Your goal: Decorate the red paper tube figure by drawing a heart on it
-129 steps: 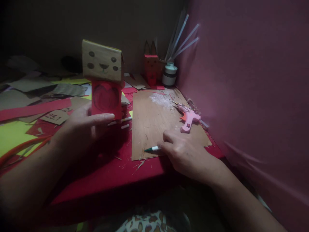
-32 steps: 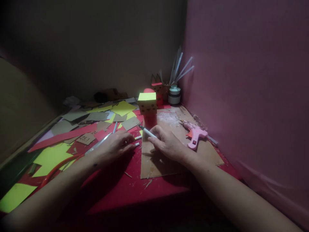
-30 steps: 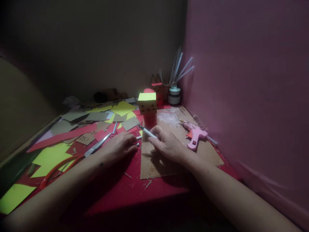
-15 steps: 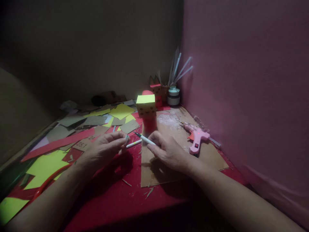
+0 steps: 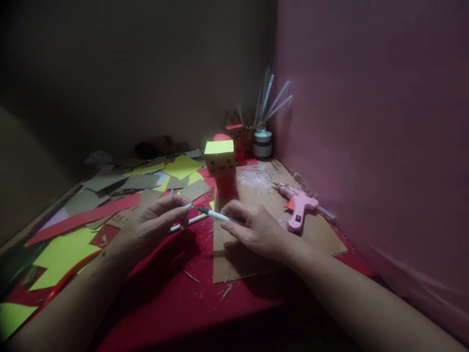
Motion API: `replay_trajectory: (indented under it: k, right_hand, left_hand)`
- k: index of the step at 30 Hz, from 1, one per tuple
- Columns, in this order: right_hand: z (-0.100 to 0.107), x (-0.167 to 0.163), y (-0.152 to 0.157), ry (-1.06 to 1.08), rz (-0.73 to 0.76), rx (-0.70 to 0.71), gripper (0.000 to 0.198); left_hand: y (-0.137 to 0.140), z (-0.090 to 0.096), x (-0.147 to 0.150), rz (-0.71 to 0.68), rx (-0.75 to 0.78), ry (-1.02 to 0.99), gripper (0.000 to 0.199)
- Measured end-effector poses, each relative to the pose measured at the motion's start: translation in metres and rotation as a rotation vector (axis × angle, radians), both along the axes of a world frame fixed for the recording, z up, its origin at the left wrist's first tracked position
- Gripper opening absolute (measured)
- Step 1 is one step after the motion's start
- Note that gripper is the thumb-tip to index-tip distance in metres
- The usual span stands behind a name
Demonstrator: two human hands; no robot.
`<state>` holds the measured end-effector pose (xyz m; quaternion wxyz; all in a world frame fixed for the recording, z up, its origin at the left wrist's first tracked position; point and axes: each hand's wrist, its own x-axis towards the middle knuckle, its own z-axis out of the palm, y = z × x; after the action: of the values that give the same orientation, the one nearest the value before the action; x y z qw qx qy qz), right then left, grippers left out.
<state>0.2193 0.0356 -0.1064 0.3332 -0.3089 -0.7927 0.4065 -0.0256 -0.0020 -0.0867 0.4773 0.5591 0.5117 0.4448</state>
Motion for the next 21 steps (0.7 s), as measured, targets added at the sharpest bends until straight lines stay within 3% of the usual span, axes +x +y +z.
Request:
replay_trajectory:
  k: [14, 21]
  right_hand:
    - [-0.004, 0.0, 0.004, -0.048, -0.029, -0.014, 0.018]
    - [-0.009, -0.003, 0.002, -0.054, -0.041, -0.018, 0.022]
  left_hand:
    - [-0.001, 0.002, 0.0, -0.081, 0.193, 0.327, 0.021]
    - [-0.002, -0.008, 0.013, -0.031, 0.1, 0.201, 0.015]
